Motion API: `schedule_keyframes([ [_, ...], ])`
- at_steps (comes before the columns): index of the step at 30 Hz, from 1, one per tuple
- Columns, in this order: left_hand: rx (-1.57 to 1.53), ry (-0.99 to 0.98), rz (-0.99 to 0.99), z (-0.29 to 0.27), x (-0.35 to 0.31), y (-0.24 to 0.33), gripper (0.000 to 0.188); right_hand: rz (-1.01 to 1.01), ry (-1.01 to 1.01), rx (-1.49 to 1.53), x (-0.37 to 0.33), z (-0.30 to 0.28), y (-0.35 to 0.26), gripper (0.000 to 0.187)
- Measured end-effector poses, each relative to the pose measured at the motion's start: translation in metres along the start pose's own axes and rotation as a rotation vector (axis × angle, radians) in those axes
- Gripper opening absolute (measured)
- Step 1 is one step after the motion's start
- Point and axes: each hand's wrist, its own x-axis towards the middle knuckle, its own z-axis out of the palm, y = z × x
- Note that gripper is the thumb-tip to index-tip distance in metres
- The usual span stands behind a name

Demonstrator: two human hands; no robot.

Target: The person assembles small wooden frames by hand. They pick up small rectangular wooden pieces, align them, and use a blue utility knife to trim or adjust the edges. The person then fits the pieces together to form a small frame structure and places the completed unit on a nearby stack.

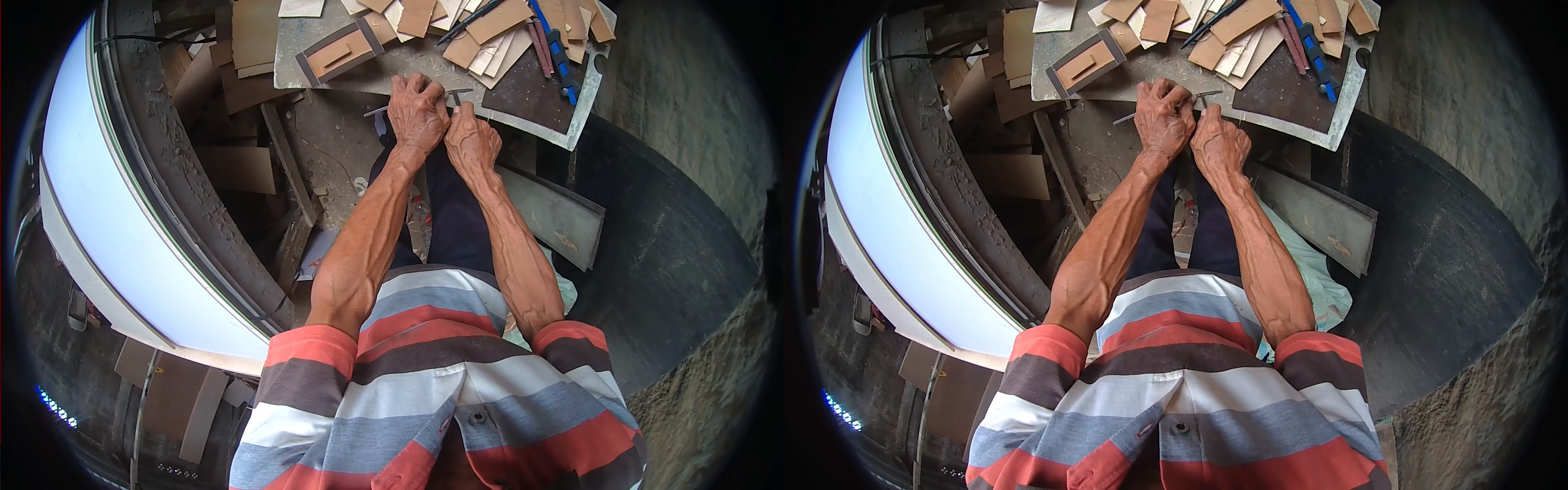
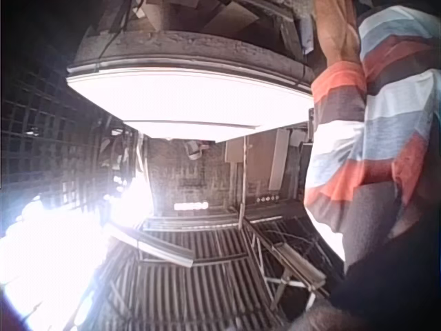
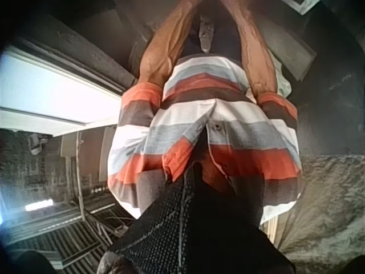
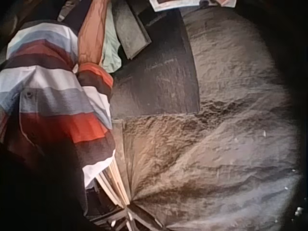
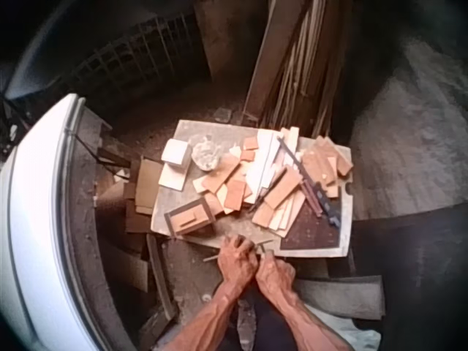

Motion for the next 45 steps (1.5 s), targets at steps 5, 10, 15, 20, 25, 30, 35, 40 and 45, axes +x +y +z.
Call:
schedule_keyframes([
  [5, -0.008, -0.003, -0.01, -0.0001, 0.0002, 0.0003, 0.01, 0.005, -0.018, -0.009, 0.001, 0.0007, -0.0008, 0.024],
  [10, -0.007, 0.012, -0.006, 0.0005, 0.0003, 0.0008, 0.01, 0.009, -0.035, -0.014, 0.0025, 0.0002, -0.0011, 0.023],
  [15, -0.014, 0.001, -0.015, -0.0005, 0.0006, 0.0013, 0.011, -0.002, -0.026, -0.014, 0.0034, 0.0011, -0.0003, 0.023],
  [20, 0.001, -0.008, -0.011, -0.0008, 0.0012, 0.0008, 0.011, 0.002, -0.021, -0.001, 0.0028, -0.0005, -0.0006, 0.024],
  [25, 0.002, -0.015, -0.024, -0.0004, 0.0007, 0.001, 0.011, 0.004, -0.015, -0.02, 0.0033, 0.0003, -0.0008, 0.025],
  [30, 0.003, -0.005, -0.017, -0.0002, 0.0004, -0.0006, 0.011, 0.006, -0.034, -0.019, 0.0027, 0.0013, -0.0013, 0.024],
  [35, -0.017, -0.027, -0.002, 0.0, 0.0041, 0.0045, 0.011, 0.034, -0.003, -0.011, 0.0002, -0.0023, -0.0002, 0.024],
  [40, 0.011, -0.007, -0.02, -0.0023, 0.0008, 0.0003, 0.011, 0.003, -0.032, -0.023, 0.0015, 0.0025, -0.0014, 0.023],
  [45, 0.007, -0.022, -0.014, -0.0013, 0.0008, 0.0033, 0.011, 0.001, -0.044, -0.031, 0.0016, 0.0021, 0.0013, 0.022],
])
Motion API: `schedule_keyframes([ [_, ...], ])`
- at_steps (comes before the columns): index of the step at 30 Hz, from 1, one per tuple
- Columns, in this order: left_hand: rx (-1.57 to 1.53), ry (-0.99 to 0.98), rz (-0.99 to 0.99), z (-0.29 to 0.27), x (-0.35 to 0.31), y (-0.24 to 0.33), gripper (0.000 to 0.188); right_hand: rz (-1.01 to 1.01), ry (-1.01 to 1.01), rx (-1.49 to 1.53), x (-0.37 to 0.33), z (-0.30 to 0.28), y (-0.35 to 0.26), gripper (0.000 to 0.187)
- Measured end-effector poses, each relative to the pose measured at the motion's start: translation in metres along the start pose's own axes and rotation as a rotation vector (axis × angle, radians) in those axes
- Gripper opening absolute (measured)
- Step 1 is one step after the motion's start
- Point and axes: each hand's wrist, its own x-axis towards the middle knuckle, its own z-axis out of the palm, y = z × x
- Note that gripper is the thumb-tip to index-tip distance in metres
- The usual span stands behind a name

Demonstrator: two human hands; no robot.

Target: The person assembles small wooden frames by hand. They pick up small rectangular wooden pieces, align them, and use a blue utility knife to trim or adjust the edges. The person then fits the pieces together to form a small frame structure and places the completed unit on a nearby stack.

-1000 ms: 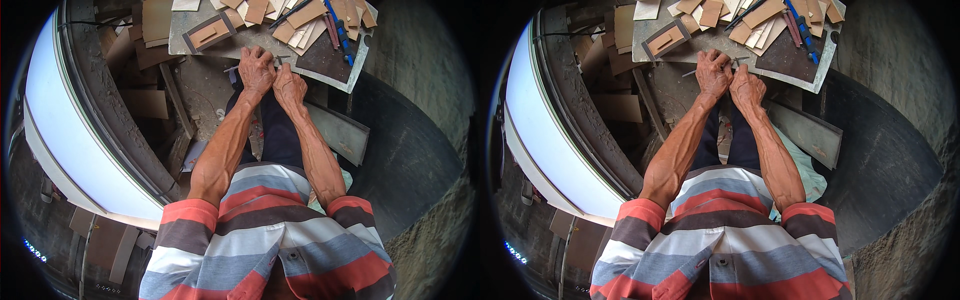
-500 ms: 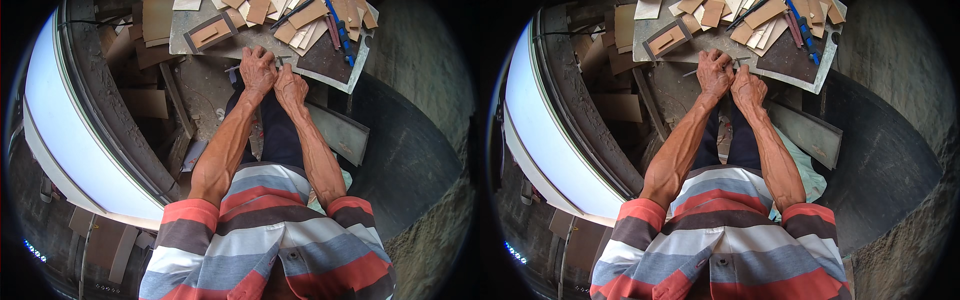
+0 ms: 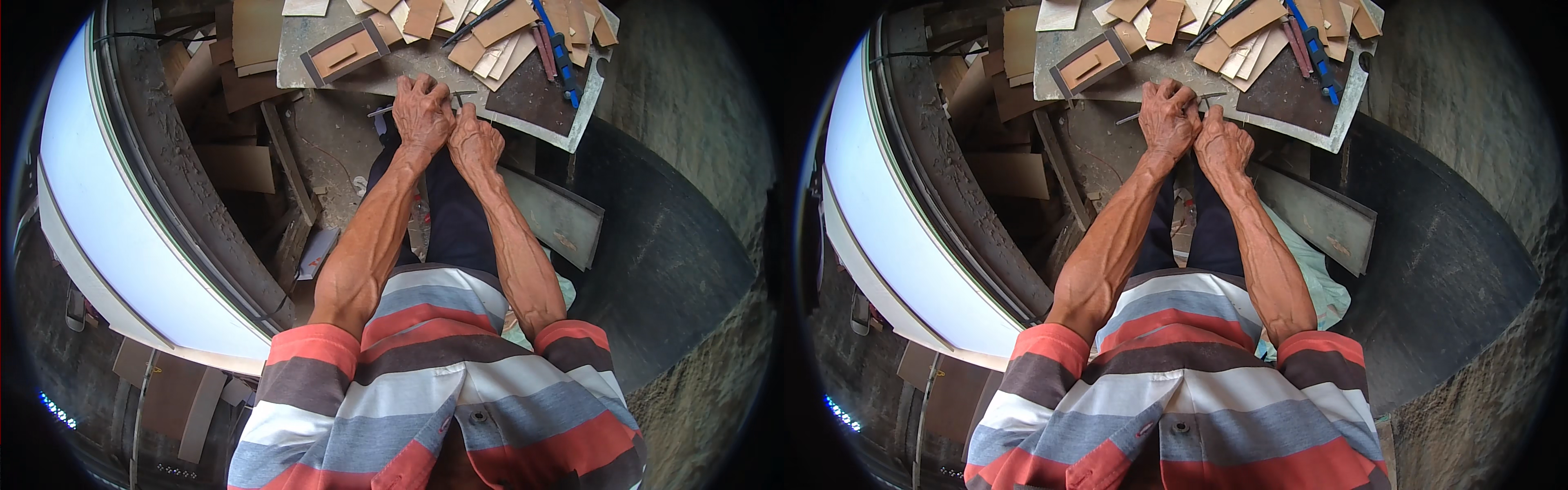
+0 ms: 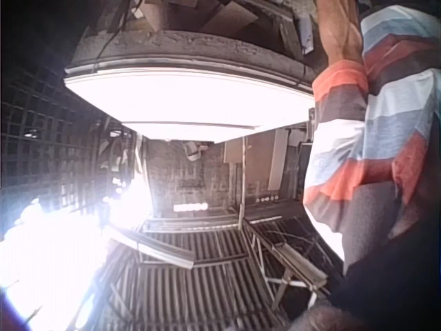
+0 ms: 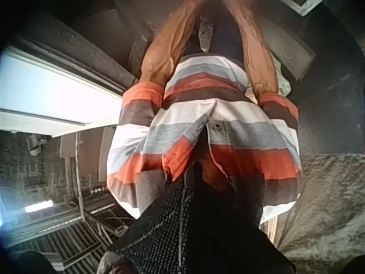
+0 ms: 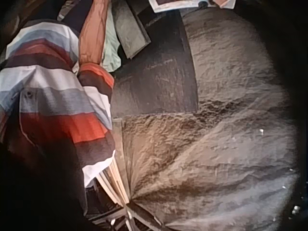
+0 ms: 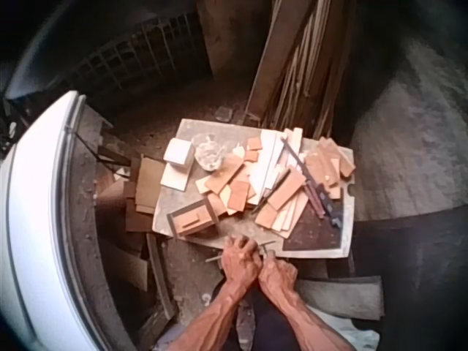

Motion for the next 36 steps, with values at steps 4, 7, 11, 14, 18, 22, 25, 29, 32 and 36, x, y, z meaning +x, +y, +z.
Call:
schedule_keyframes([
  [4, 0.003, 0.021, 0.001, 0.002, -0.001, -0.003, 0.01, -0.014, 0.013, -0.007, -0.001, 0.004, 0.001, 0.022],
  [7, -0.009, 0.014, -0.014, 0.003, -0.003, -0.002, 0.011, -0.009, 0.018, 0.01, -0.004, 0.004, 0.001, 0.021],
  [11, 0.033, 0.004, -0.035, 0.002, -0.003, 0.0, 0.01, -0.038, 0.054, 0.022, -0.008, 0.009, 0.004, 0.02],
  [14, 0.023, -0.006, -0.042, 0.001, -0.005, 0.0, 0.01, -0.055, 0.057, 0.02, -0.009, 0.012, 0.006, 0.02],
  [18, 0.032, -0.007, -0.028, 0.001, -0.003, 0.0, 0.01, -0.026, 0.036, 0.009, -0.012, 0.011, 0.006, 0.021],
  [22, 0.028, 0.005, 0.007, 0.001, 0.003, -0.001, 0.01, -0.004, 0.055, -0.009, -0.016, 0.009, 0.007, 0.023],
  [25, 0.033, -0.028, -0.017, -0.001, 0.002, 0.0, 0.01, 0.059, 0.017, 0.037, -0.02, -0.001, 0.004, 0.025],
  [29, 0.038, -0.042, 0.016, -0.006, -0.001, 0.0, 0.012, 0.281, 0.049, 0.417, -0.029, -0.015, 0.006, 0.028],
  [32, 0.018, -0.081, 0.042, -0.014, -0.004, 0.0, 0.013, 0.384, 0.112, 0.605, -0.022, -0.026, 0.016, 0.032],
  [36, -0.099, -0.198, 0.085, -0.029, -0.001, 0.009, 0.014, 0.306, 0.133, 0.792, -0.004, -0.038, 0.025, 0.037],
])
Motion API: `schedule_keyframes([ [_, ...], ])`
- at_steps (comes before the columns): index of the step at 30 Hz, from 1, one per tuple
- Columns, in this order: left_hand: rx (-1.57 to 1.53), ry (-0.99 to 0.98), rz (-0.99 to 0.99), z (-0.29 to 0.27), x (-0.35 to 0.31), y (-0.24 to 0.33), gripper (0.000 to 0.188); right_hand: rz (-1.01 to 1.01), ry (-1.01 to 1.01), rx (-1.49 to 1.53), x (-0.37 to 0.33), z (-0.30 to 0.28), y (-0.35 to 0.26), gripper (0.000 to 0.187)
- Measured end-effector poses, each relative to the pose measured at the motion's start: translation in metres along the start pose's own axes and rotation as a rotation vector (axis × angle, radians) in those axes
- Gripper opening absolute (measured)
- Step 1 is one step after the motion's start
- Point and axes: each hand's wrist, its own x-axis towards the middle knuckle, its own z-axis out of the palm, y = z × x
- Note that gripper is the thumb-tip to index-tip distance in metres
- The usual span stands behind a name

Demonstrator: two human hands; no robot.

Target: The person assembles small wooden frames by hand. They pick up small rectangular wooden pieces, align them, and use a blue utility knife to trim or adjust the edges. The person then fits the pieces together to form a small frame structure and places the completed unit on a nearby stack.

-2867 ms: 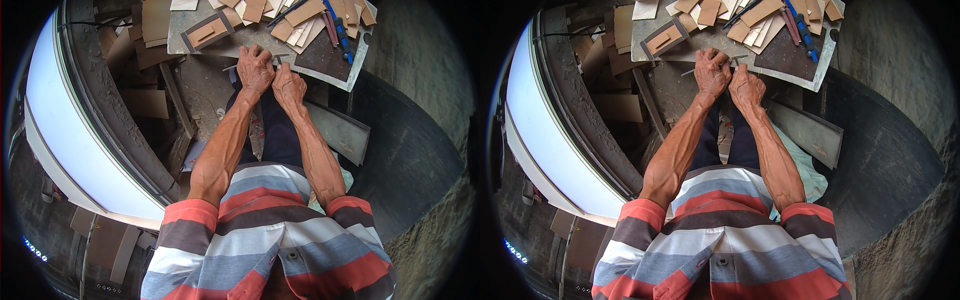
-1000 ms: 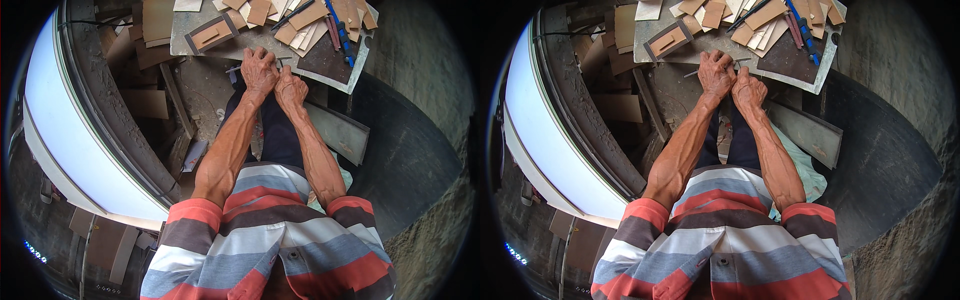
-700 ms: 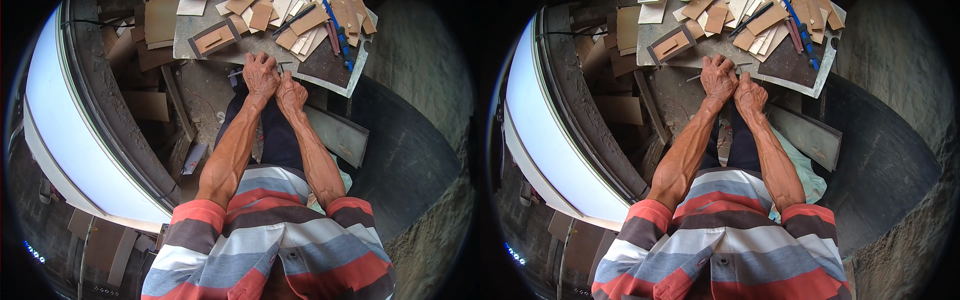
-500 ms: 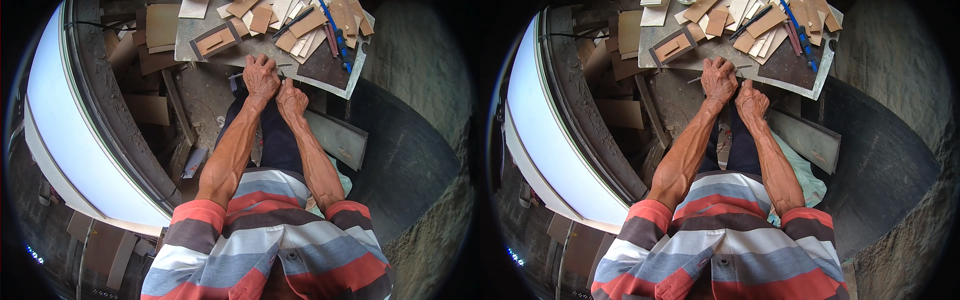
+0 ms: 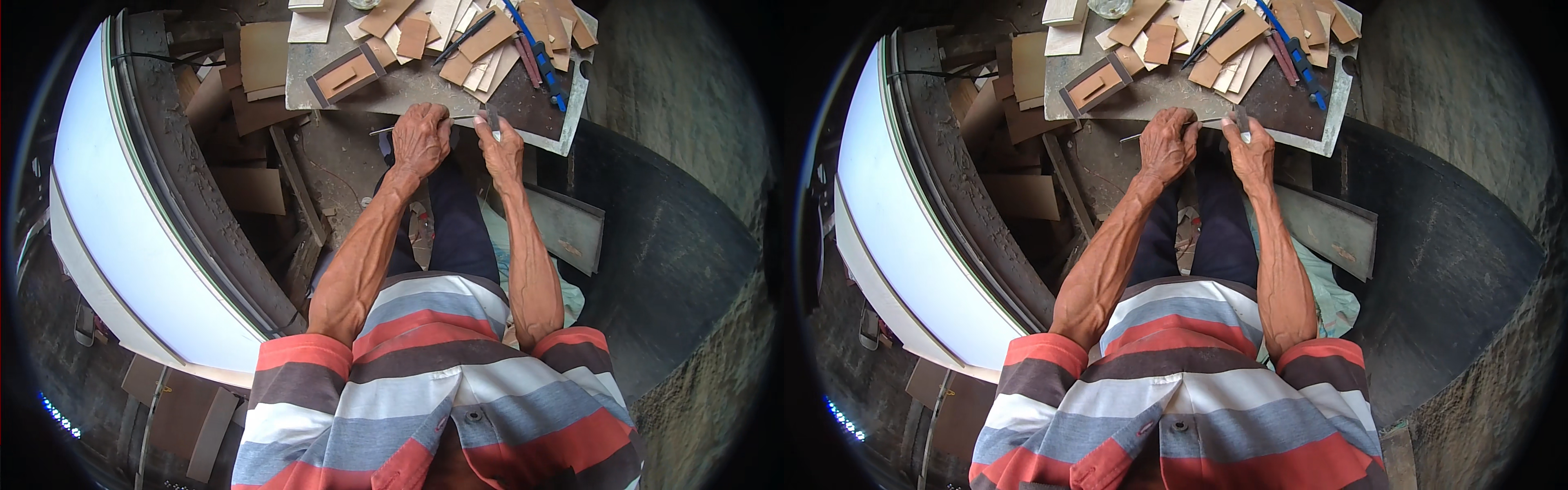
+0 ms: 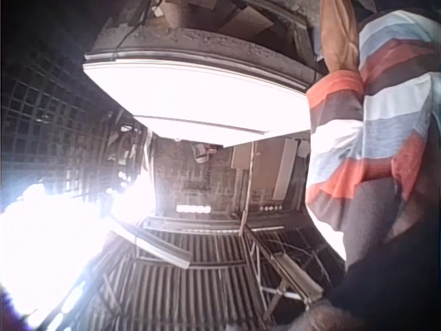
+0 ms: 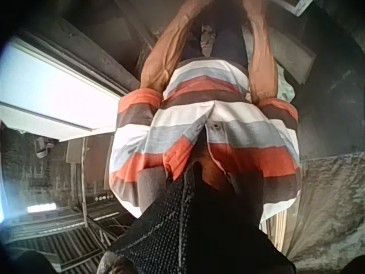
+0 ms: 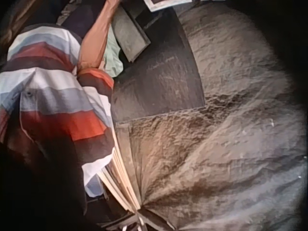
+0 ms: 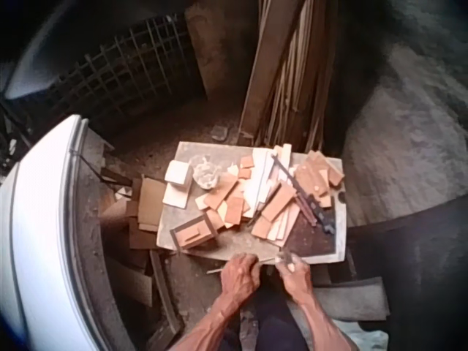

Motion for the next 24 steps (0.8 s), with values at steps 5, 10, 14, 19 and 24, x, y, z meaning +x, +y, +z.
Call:
schedule_keyframes([
  [5, -0.122, -0.075, -0.128, -0.002, -0.002, 0.013, 0.016, -0.081, -0.24, -0.116, 0.013, -0.015, -0.017, 0.039],
  [10, -0.104, -0.222, -0.262, -0.009, 0.006, 0.019, 0.018, -0.167, -0.328, -0.159, 0.025, -0.022, -0.01, 0.046],
  [14, -0.236, -0.295, -0.412, -0.004, 0.009, 0.017, 0.02, -0.291, -0.252, -0.284, 0.027, -0.018, 0.007, 0.036],
  [19, -0.25, -0.299, -0.517, -0.003, 0.018, 0.024, 0.021, -0.305, -0.208, -0.306, 0.027, -0.014, 0.006, 0.033],
  [24, -0.08, -0.205, -0.473, 0.011, 0.017, 0.034, 0.022, -0.277, -0.205, -0.236, 0.024, -0.02, -0.009, 0.032],
])
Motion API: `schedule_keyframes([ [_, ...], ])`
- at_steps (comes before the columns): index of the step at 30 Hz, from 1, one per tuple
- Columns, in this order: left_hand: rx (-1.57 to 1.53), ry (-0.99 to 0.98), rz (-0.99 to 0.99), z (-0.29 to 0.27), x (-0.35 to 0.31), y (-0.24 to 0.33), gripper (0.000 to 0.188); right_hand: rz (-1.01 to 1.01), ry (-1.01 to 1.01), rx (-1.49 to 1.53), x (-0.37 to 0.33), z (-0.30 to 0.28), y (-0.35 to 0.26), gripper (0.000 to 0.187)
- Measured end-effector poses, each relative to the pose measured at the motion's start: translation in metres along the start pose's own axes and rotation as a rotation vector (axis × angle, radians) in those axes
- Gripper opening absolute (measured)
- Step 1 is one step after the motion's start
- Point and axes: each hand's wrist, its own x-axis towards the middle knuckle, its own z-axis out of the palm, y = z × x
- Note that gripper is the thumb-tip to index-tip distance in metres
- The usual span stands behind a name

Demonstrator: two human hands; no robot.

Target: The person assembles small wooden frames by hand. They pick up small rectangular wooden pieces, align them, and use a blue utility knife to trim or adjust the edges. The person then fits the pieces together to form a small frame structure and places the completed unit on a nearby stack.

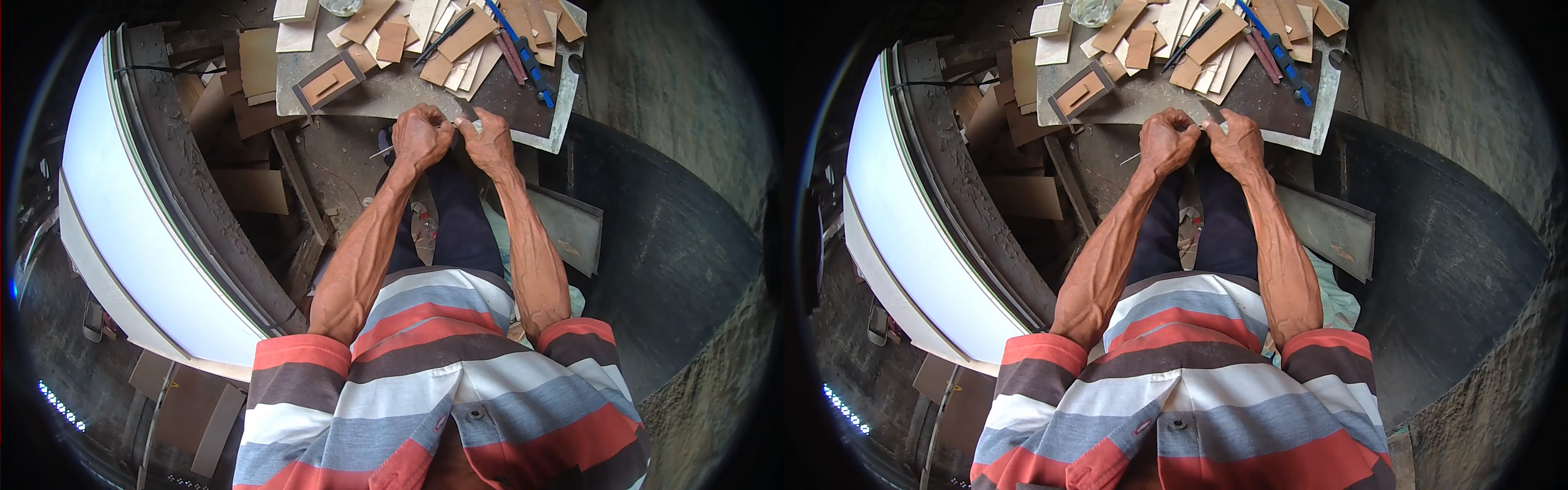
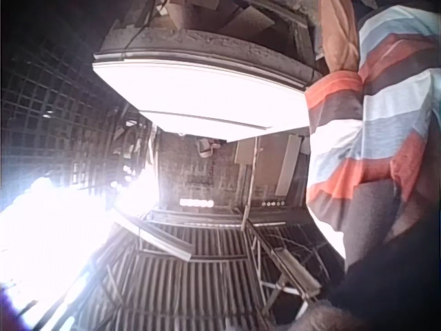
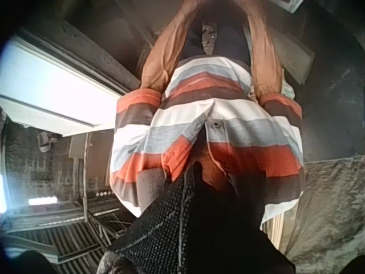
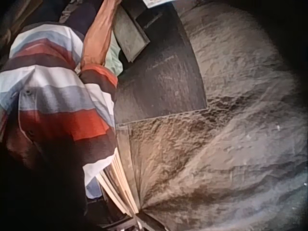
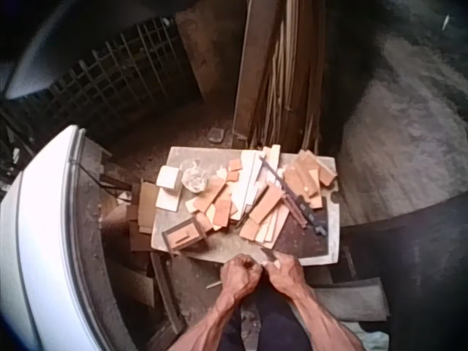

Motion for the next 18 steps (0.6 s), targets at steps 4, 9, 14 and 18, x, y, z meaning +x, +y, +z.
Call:
schedule_keyframes([
  [4, -0.079, 0.013, 0.005, 0.006, 0.004, 0.0, 0.022, -0.006, 0.071, 0.007, 0.002, 0.0, 0.003, 0.028],
  [9, -0.276, -0.295, 0.089, -0.013, 0.022, -0.003, 0.015, 0.337, -0.088, 0.5, 0.0, -0.014, 0.017, 0.02],
  [14, -0.128, -0.021, 0.441, -0.002, 0.03, -0.005, 0.015, 0.495, -0.122, 1.067, 0.001, -0.023, 0.022, 0.022],
  [18, 0.244, 0.201, 0.744, 0.003, 0.032, 0.017, 0.027, 0.543, -0.104, 1.268, 0.003, -0.026, 0.018, 0.017],
])
